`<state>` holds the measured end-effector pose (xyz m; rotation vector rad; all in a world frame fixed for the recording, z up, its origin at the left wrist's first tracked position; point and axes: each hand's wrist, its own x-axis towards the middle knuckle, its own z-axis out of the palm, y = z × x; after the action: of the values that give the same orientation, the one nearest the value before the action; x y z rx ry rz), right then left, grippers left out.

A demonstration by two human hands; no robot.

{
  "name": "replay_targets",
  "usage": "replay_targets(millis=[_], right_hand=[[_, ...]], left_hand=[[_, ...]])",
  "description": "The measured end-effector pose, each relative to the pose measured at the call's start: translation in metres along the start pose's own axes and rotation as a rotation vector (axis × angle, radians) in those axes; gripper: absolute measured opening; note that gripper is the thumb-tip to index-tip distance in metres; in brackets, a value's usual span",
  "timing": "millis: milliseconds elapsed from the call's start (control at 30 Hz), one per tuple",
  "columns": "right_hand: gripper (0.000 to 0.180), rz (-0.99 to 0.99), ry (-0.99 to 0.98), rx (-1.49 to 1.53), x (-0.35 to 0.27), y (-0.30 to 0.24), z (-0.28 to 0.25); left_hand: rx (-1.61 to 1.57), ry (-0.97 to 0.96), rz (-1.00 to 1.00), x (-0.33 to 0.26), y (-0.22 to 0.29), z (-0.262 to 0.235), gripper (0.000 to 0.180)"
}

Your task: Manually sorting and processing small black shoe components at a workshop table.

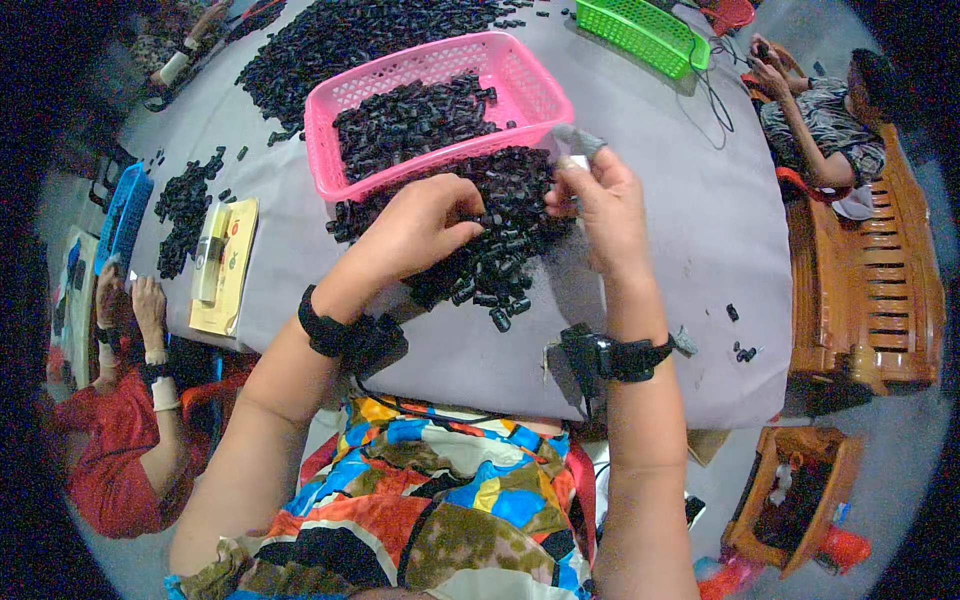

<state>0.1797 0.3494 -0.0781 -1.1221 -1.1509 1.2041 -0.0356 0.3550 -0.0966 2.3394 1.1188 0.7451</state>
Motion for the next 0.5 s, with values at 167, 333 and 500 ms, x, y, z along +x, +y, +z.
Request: replay_targets(millis=[167, 333, 500], right_hand=[[0.030, -0.067, -0.120, 0.006, 0.004, 0.012, 0.002], [0.039, -0.015, -0.276, 0.090, -0.013, 0.008, 0.013], [0.049, 0.086, -0.337, 0.106, -0.021, 0.009, 0.015]], left_hand=[[-1.007, -0.011, -0.374, 0.010, 0.002, 0.003, 0.016], [-1.338, 0.009, -0.392, 0.010, 0.011, 0.007, 0.025], [-1.627, -0.035, -0.524, 0.002, 0.003, 0.018, 0.025]])
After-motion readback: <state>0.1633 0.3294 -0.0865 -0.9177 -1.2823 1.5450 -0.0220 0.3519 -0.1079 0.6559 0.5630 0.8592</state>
